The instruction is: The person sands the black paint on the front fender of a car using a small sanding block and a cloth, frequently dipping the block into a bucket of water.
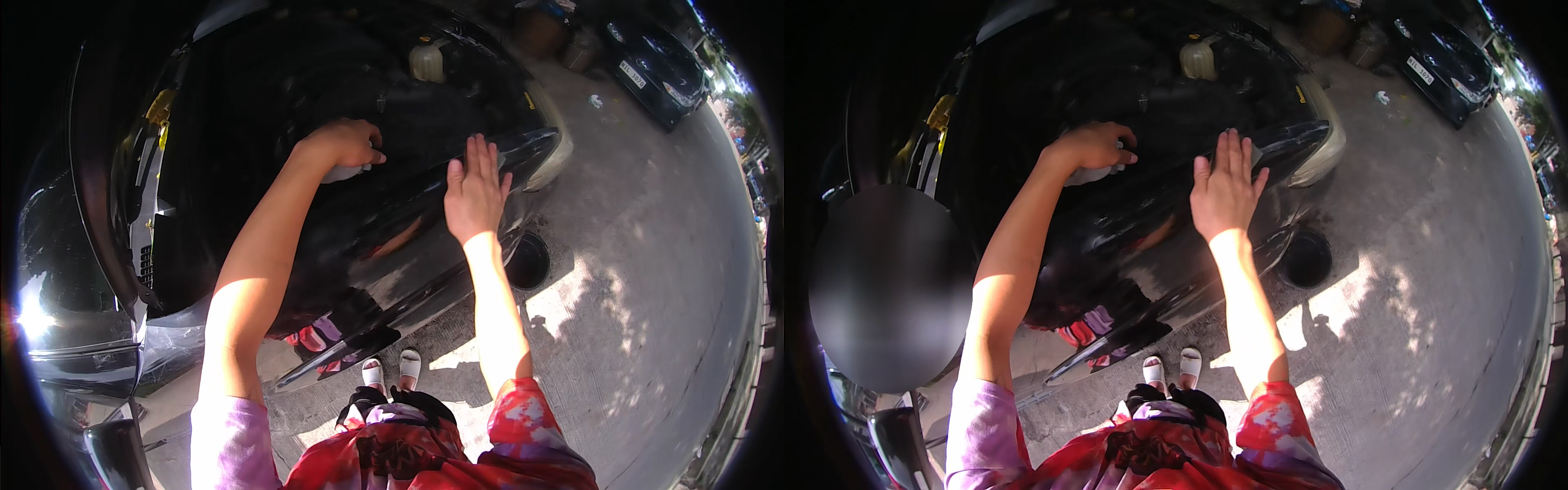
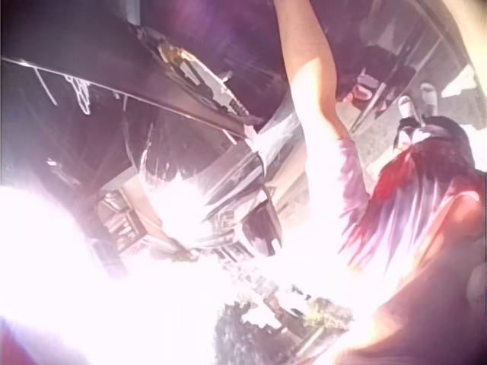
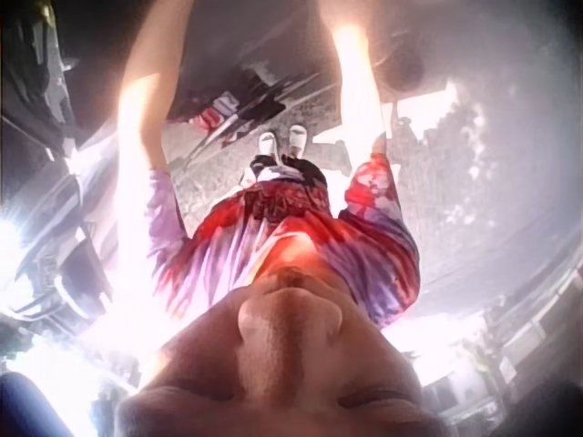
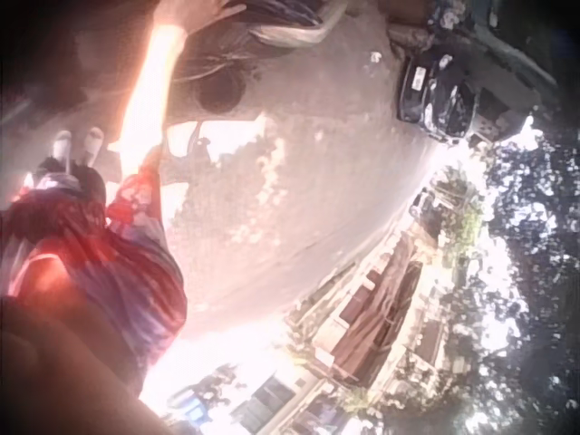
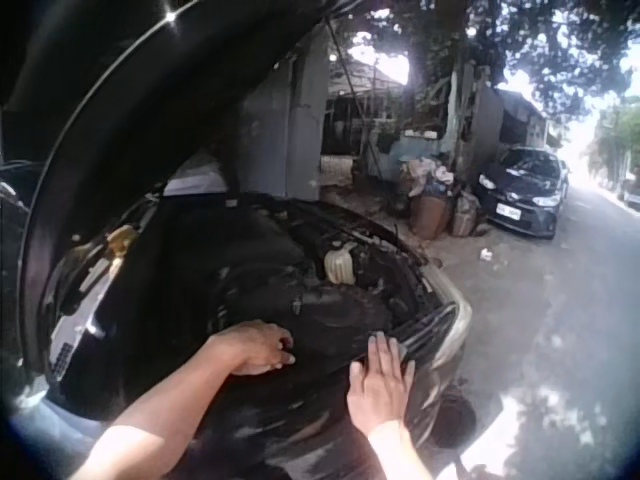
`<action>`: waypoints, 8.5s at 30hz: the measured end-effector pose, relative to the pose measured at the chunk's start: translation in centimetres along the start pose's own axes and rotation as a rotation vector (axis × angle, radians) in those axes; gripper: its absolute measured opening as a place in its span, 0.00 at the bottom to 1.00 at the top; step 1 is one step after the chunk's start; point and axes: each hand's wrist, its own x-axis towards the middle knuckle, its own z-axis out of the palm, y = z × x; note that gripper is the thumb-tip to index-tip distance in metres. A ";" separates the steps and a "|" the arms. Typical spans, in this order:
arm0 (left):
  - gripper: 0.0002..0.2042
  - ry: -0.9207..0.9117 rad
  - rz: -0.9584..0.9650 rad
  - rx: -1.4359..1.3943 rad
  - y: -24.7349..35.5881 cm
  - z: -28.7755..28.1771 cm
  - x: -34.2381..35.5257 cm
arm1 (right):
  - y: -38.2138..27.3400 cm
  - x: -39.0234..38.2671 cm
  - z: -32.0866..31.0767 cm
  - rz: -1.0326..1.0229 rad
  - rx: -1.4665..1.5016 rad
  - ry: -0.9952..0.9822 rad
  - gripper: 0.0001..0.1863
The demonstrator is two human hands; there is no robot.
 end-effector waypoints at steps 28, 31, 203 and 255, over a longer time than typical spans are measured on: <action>0.17 0.142 0.155 0.105 -0.1 4.2 -1.3 | 0.9 -10.0 6.3 0.453 0.556 -0.079 0.41; 0.16 0.147 0.172 0.039 2.9 4.1 -1.4 | 1.6 -13.4 5.0 0.389 0.477 -0.152 0.40; 0.26 0.768 0.459 0.455 -3.3 15.2 -23.3 | 32.3 -47.5 6.4 1.127 0.842 0.010 0.15; 0.23 1.335 -0.004 0.038 -3.9 15.2 -22.5 | 19.9 8.8 -3.4 0.159 -0.020 -0.118 0.28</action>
